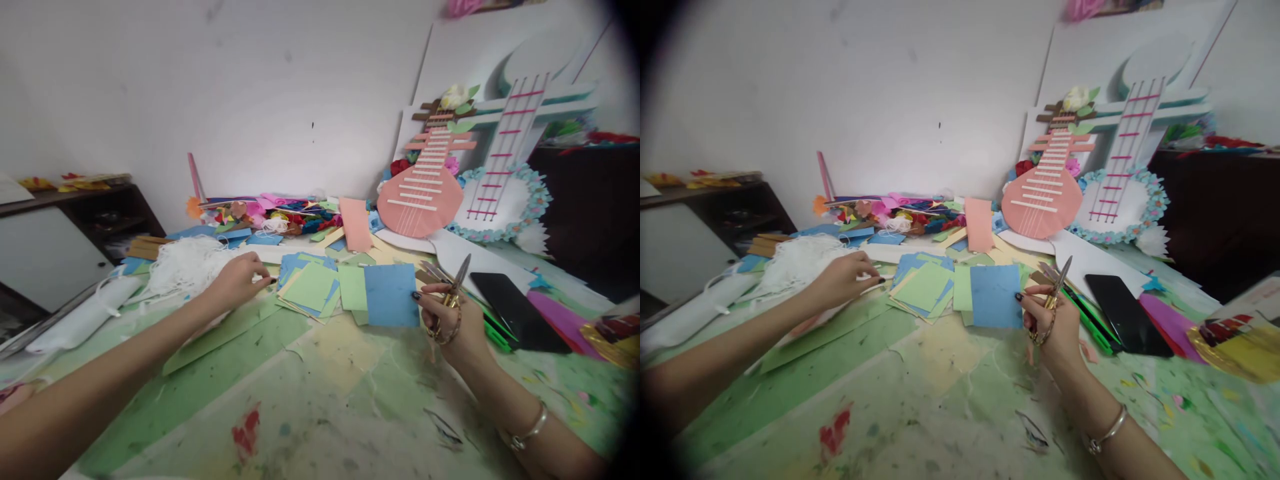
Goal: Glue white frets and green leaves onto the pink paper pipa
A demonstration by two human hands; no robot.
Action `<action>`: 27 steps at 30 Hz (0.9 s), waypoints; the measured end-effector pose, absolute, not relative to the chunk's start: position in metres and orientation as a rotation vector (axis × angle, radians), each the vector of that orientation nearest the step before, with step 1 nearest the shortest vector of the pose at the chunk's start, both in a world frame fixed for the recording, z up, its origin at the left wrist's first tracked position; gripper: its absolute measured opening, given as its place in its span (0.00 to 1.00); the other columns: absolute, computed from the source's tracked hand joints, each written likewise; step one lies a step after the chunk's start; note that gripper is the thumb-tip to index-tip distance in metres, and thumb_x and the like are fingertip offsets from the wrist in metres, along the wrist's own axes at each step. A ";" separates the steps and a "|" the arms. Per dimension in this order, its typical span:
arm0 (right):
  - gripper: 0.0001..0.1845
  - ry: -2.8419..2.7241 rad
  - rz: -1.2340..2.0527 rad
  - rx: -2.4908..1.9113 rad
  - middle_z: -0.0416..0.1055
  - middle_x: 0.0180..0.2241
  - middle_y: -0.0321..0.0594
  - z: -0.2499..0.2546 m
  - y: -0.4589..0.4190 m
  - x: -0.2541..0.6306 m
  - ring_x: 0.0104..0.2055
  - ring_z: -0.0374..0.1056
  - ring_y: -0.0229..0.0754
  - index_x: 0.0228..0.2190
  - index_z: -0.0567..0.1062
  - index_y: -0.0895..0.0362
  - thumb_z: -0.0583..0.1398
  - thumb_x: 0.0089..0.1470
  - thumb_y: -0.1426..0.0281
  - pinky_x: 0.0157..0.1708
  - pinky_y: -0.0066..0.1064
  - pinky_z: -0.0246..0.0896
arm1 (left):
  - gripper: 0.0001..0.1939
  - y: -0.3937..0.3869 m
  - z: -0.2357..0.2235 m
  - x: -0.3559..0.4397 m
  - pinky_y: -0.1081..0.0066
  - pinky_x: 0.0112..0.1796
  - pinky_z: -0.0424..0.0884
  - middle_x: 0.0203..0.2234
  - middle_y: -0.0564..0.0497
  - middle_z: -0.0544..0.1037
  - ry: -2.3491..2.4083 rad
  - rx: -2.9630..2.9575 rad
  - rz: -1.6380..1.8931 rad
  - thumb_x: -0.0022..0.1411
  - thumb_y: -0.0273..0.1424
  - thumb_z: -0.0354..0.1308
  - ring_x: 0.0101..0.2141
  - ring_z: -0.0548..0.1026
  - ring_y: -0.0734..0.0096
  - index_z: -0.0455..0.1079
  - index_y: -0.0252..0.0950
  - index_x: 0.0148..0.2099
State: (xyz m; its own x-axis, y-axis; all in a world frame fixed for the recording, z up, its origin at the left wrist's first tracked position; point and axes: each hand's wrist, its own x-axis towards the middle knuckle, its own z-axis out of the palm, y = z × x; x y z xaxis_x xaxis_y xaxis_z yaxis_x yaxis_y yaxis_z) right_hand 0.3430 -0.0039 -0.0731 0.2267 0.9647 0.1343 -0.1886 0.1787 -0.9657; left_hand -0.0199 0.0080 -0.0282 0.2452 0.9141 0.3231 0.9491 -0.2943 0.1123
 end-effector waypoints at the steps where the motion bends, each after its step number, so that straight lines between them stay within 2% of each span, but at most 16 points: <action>1: 0.18 -0.985 1.029 -1.032 0.60 0.10 0.28 -0.074 -0.004 0.344 0.12 0.55 0.31 0.28 0.68 0.58 0.69 0.35 0.68 0.12 0.21 0.46 | 0.16 0.013 -0.030 -0.017 0.66 0.38 0.67 0.35 0.44 0.76 -1.769 -2.447 -0.557 0.56 0.39 0.51 0.35 0.74 0.62 0.75 0.37 0.26; 4: 0.18 -1.011 1.031 -1.029 0.60 0.10 0.28 -0.075 -0.003 0.346 0.12 0.55 0.31 0.28 0.68 0.58 0.69 0.35 0.68 0.12 0.21 0.46 | 0.16 0.022 -0.035 -0.008 0.63 0.44 0.67 0.40 0.46 0.78 -1.819 -2.611 -0.780 0.58 0.36 0.48 0.42 0.74 0.60 0.75 0.38 0.30; 6: 0.18 -1.028 1.038 -1.038 0.60 0.10 0.28 -0.075 -0.003 0.346 0.12 0.55 0.31 0.28 0.67 0.58 0.69 0.35 0.68 0.12 0.21 0.46 | 0.14 0.021 -0.038 -0.002 0.64 0.42 0.70 0.35 0.48 0.80 -2.008 -2.711 -0.943 0.57 0.35 0.49 0.38 0.77 0.62 0.75 0.37 0.35; 8: 0.19 -1.035 1.053 -1.036 0.61 0.10 0.28 -0.075 -0.004 0.344 0.12 0.55 0.31 0.28 0.67 0.58 0.69 0.35 0.68 0.12 0.21 0.47 | 0.14 0.018 -0.039 0.002 0.66 0.36 0.73 0.30 0.48 0.81 -2.248 -2.765 -1.040 0.55 0.35 0.53 0.30 0.79 0.64 0.74 0.35 0.40; 11: 0.20 -1.027 1.074 -1.039 0.61 0.10 0.28 -0.073 -0.006 0.342 0.12 0.56 0.31 0.28 0.67 0.58 0.69 0.34 0.66 0.12 0.21 0.48 | 0.23 0.012 -0.036 0.006 0.69 0.28 0.73 0.24 0.49 0.80 -2.436 -2.775 -1.032 0.49 0.34 0.59 0.23 0.78 0.64 0.69 0.33 0.49; 15: 0.22 -1.053 1.085 -1.087 0.61 0.10 0.28 -0.073 -0.007 0.340 0.12 0.55 0.32 0.29 0.67 0.57 0.69 0.33 0.64 0.11 0.21 0.47 | 0.38 0.006 -0.026 0.007 0.73 0.21 0.68 0.17 0.55 0.77 -2.409 -2.789 -0.833 0.44 0.31 0.64 0.16 0.74 0.68 0.59 0.36 0.58; 19: 0.22 -1.095 1.123 -1.149 0.62 0.10 0.29 -0.075 -0.005 0.342 0.12 0.58 0.34 0.30 0.66 0.57 0.68 0.33 0.64 0.11 0.22 0.47 | 0.51 0.003 -0.020 0.005 0.75 0.22 0.66 0.14 0.61 0.72 -2.248 -2.784 -0.667 0.41 0.31 0.65 0.18 0.73 0.69 0.43 0.39 0.65; 21: 0.22 -1.098 1.160 -1.182 0.64 0.10 0.31 -0.075 -0.005 0.341 0.12 0.59 0.35 0.29 0.67 0.58 0.68 0.32 0.65 0.11 0.23 0.50 | 0.51 0.003 -0.019 0.000 0.74 0.27 0.69 0.22 0.56 0.77 -2.067 -2.848 -0.631 0.44 0.30 0.62 0.25 0.76 0.68 0.39 0.40 0.66; 22: 0.21 -1.098 1.178 -1.202 0.64 0.10 0.32 -0.076 -0.005 0.340 0.12 0.60 0.36 0.29 0.67 0.58 0.68 0.32 0.65 0.11 0.23 0.51 | 0.48 0.004 -0.018 -0.004 0.73 0.31 0.70 0.31 0.52 0.79 -1.961 -2.887 -0.626 0.46 0.29 0.60 0.31 0.77 0.67 0.39 0.42 0.66; 24: 0.19 -1.093 1.201 -1.237 0.66 0.11 0.35 -0.077 -0.005 0.338 0.13 0.62 0.37 0.28 0.67 0.59 0.67 0.33 0.66 0.12 0.24 0.54 | 0.42 0.005 -0.016 -0.010 0.68 0.40 0.70 0.50 0.45 0.72 -1.798 -2.921 -0.622 0.49 0.26 0.54 0.46 0.73 0.63 0.45 0.46 0.65; 25: 0.18 -1.088 1.206 -1.243 0.67 0.12 0.35 -0.078 -0.006 0.337 0.13 0.63 0.37 0.28 0.67 0.59 0.67 0.33 0.67 0.12 0.24 0.55 | 0.39 0.005 -0.014 -0.012 0.65 0.44 0.68 0.55 0.44 0.67 -1.759 -2.923 -0.627 0.50 0.25 0.53 0.52 0.68 0.60 0.48 0.46 0.64; 27: 0.16 -1.105 1.220 -1.272 0.68 0.13 0.36 -0.080 -0.008 0.335 0.14 0.65 0.38 0.29 0.68 0.59 0.65 0.35 0.68 0.13 0.24 0.57 | 0.36 0.006 -0.011 -0.013 0.62 0.48 0.66 0.58 0.45 0.62 -1.773 -2.940 -0.658 0.51 0.25 0.53 0.57 0.62 0.59 0.52 0.46 0.63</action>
State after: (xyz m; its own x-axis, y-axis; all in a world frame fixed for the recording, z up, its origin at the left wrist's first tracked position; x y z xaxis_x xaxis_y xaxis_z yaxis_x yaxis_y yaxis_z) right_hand 0.3347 -0.0076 -0.0798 0.0688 0.9952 -0.0694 -0.0288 -0.0675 -0.9973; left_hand -0.0125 0.0056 -0.0107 0.4327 0.8920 0.1309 0.7613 -0.4393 0.4768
